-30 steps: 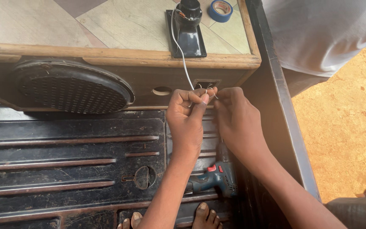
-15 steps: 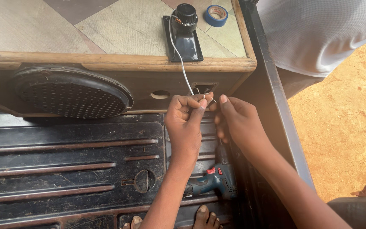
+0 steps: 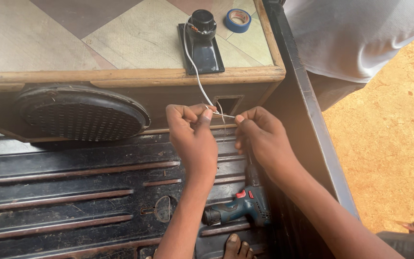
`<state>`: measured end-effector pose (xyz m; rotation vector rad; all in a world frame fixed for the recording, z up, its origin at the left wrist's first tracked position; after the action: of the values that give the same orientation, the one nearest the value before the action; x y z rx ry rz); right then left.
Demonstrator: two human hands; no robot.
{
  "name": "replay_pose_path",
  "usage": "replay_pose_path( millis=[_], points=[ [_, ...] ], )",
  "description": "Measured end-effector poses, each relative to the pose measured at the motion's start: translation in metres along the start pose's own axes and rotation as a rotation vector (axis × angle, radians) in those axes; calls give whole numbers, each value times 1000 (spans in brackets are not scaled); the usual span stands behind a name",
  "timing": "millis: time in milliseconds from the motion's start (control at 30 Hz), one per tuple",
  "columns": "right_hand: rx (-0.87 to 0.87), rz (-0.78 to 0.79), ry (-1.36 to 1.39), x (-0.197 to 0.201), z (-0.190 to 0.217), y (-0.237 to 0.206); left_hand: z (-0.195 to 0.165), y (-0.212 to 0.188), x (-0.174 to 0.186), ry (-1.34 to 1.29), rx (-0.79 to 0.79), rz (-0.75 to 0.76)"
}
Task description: The person uses a cordless drill to remove screws from a metal grille on a wooden box. They then connect wires to a small black electronic device and secure the connection with blue electrical tape. Finally, they reattach the metal grille using the drill.
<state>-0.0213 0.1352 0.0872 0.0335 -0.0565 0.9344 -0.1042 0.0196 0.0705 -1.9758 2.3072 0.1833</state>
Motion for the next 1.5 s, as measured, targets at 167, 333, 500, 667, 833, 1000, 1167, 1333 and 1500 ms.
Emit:
replay_pose_path(
  millis=[167,333,500,667,833,1000,1167,1333,1500],
  points=[
    [0,-58,-68,2,-3,-4,-22,41,-3,42,-86,-248],
    [80,4,-12,12,9,1,-49,84,23,-180,-123,186],
    [212,58,-123,10,19,4,-55,64,20,366,-78,561],
    [-58,66,312,6,9,10,-67,57,4,810,73,733],
    [-111,30,617,4,3,17,-74,56,3,877,113,865],
    [-82,-118,516,10,-10,23,-71,57,3,805,116,862],
    [-89,-215,224,21,-28,32,-76,50,3,810,-65,782],
    [-322,-17,128,-1,-48,33,-82,45,-10,549,104,825],
    [-471,136,166,-32,-72,14,-91,43,-19,136,98,1032]
  ],
)
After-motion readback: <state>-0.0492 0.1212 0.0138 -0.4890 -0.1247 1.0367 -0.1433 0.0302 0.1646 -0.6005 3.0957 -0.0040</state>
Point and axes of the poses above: each hand's wrist, its own y-axis towards the middle knuckle, its own x-axis out of the back of the hand, z = x × y, the point moved 3 cm from there along y, towards the middle knuckle, and after that the axes turned 10 degrees about x, right-handed, at the moved point
